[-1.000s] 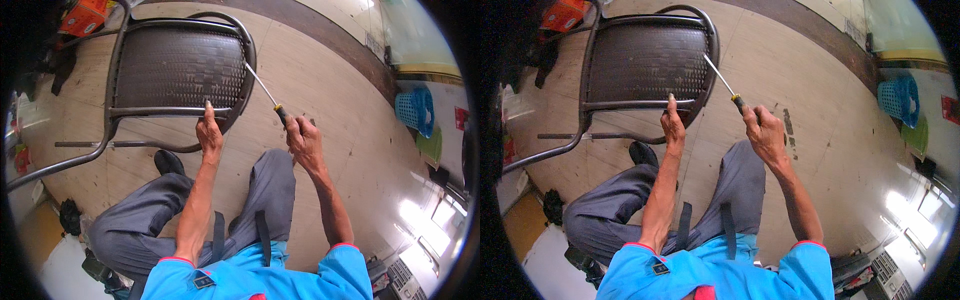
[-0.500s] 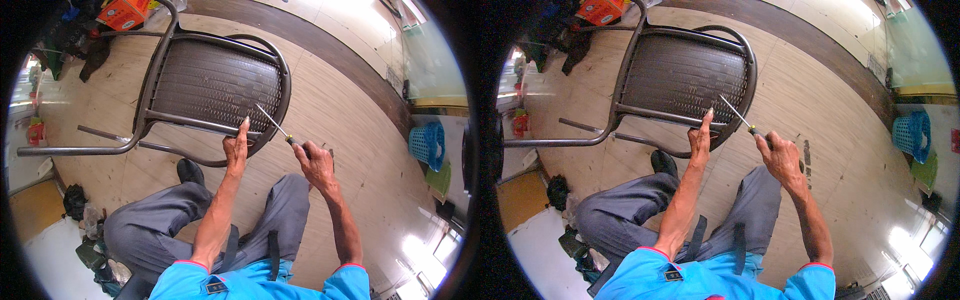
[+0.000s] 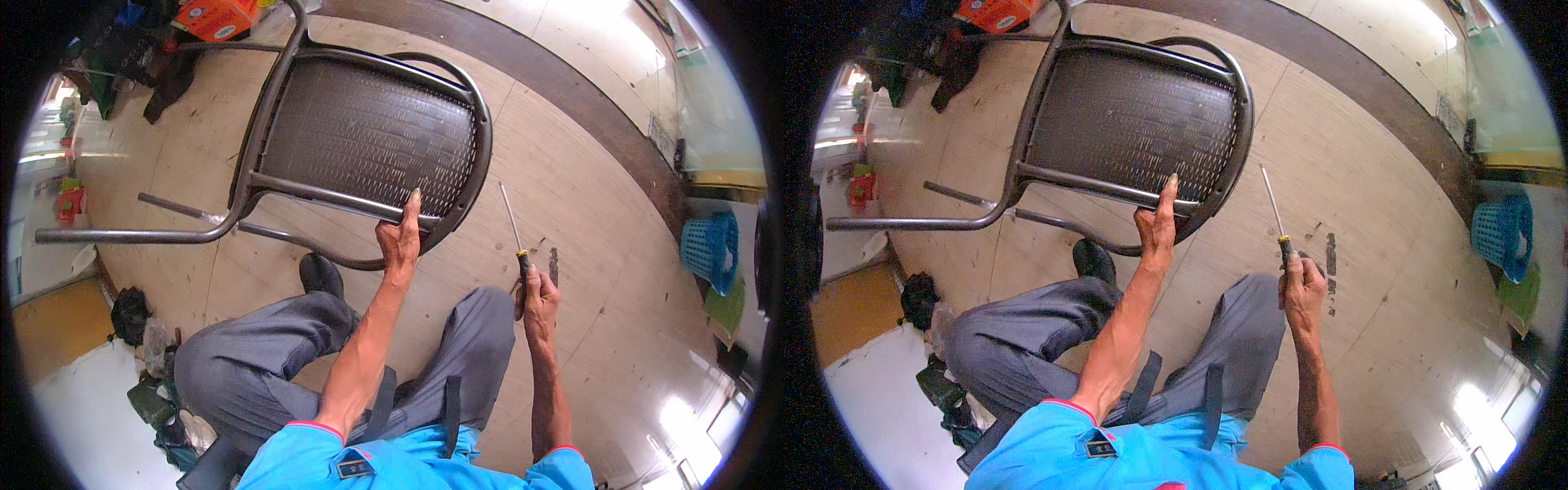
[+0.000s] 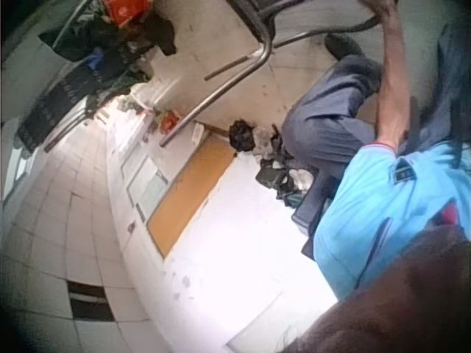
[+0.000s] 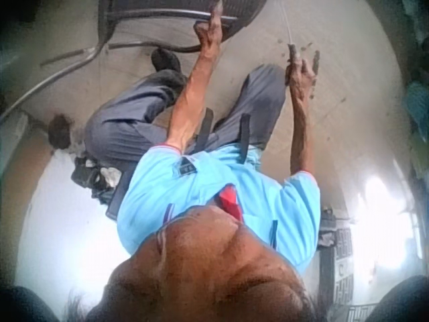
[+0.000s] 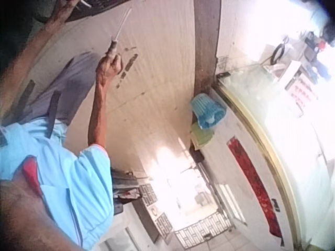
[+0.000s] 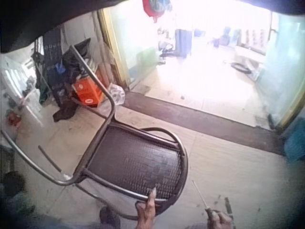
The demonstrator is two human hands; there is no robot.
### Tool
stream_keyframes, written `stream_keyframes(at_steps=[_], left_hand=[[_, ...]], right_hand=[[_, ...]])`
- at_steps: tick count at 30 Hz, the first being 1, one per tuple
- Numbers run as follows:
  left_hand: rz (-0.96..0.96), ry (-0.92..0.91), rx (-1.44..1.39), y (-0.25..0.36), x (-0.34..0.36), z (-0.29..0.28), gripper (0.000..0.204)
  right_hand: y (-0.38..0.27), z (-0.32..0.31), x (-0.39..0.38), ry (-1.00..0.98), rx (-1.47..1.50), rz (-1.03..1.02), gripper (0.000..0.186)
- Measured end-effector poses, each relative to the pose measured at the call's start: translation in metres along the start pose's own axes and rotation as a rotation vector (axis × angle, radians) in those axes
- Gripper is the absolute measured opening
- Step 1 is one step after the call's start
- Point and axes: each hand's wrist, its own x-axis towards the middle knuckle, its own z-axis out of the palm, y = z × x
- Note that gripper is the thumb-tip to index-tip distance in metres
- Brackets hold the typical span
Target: The person uses a screwdriver to unscrew the plastic seat of a metal chair, then detaches the seat and places it on the floor.
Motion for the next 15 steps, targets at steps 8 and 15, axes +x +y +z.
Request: stream_keyframes(at_steps=[8,15], left_hand=[[0.135,0.078,-0.236,-0.004,0.001,-0.019,0.052],[0.2,0.276,-0.183,0.0,-0.003,-0.018,0.045]], right_hand=[[0.014,0.013,-0.007,-0.037,0.077,0.103,0.043],[0.014,0.024,0.0,0.001,0.117,0.093,0.041]])
